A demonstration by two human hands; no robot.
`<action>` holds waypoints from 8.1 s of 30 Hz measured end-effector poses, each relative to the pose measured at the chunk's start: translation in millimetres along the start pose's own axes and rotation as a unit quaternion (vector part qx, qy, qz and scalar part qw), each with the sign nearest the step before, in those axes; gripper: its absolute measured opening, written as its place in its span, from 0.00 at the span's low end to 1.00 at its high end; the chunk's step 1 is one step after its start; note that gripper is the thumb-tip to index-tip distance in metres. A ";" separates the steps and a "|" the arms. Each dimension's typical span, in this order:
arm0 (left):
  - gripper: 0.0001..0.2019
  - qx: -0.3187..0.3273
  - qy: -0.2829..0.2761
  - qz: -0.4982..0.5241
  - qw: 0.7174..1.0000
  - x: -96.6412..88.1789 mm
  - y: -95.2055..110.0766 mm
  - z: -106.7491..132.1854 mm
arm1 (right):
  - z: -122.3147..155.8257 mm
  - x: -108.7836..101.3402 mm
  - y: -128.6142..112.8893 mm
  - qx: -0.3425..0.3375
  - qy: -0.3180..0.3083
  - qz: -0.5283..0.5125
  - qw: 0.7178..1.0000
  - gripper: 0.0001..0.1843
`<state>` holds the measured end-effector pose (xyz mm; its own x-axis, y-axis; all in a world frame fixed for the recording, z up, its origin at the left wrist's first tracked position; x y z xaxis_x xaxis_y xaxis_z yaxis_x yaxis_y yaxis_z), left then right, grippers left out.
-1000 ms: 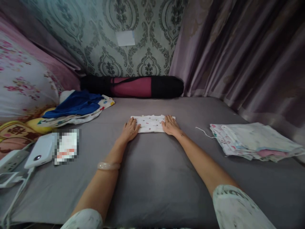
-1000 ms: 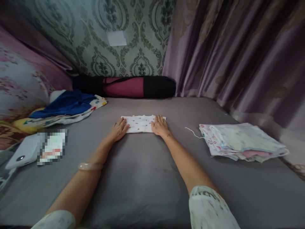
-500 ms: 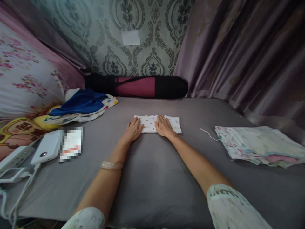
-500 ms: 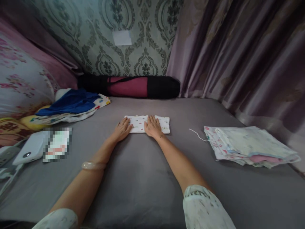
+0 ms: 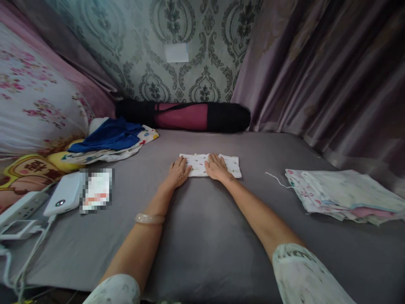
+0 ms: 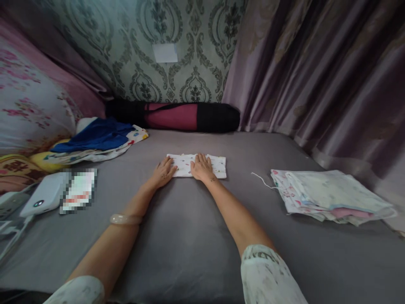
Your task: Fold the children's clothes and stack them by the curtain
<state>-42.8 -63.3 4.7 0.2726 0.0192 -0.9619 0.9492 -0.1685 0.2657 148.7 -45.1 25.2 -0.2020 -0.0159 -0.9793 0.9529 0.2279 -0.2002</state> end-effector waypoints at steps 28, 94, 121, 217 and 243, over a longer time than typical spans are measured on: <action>0.27 -0.009 0.024 0.057 0.998 -0.7 -2.0 0.8 | -4.4 2.3 -41.6 -0.059 0.047 0.000 0.997 0.30; 0.23 -0.030 0.172 0.228 0.958 -24.1 -2.7 1.0 | -26.0 24.8 -103.2 -0.118 -0.045 0.026 0.992 0.34; 0.24 0.046 0.106 0.136 0.984 8.7 -20.3 -9.6 | -15.8 17.1 -59.4 -0.106 0.010 -0.009 0.994 0.30; 0.21 0.032 -0.191 -0.032 0.981 -34.0 -3.6 -120.1 | -47.9 -37.3 102.9 0.015 -0.086 0.054 0.995 0.19; 0.16 0.165 0.073 0.128 0.975 -123.0 2.8 -61.2 | -0.2 -122.4 107.0 -0.123 0.118 -0.108 0.980 0.16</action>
<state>-64.1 -5.7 127.6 0.5368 0.0717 -0.8407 0.7513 -0.4940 0.4376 275.4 -18.6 123.5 -0.4668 0.1292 -0.8749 0.8050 0.4717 -0.3599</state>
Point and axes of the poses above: each hand's wrist, its own z-axis away from the middle knuckle, its own x-axis out of the palm, y = z × x, the point moved 1 cm from there along -z, towards the middle knuckle
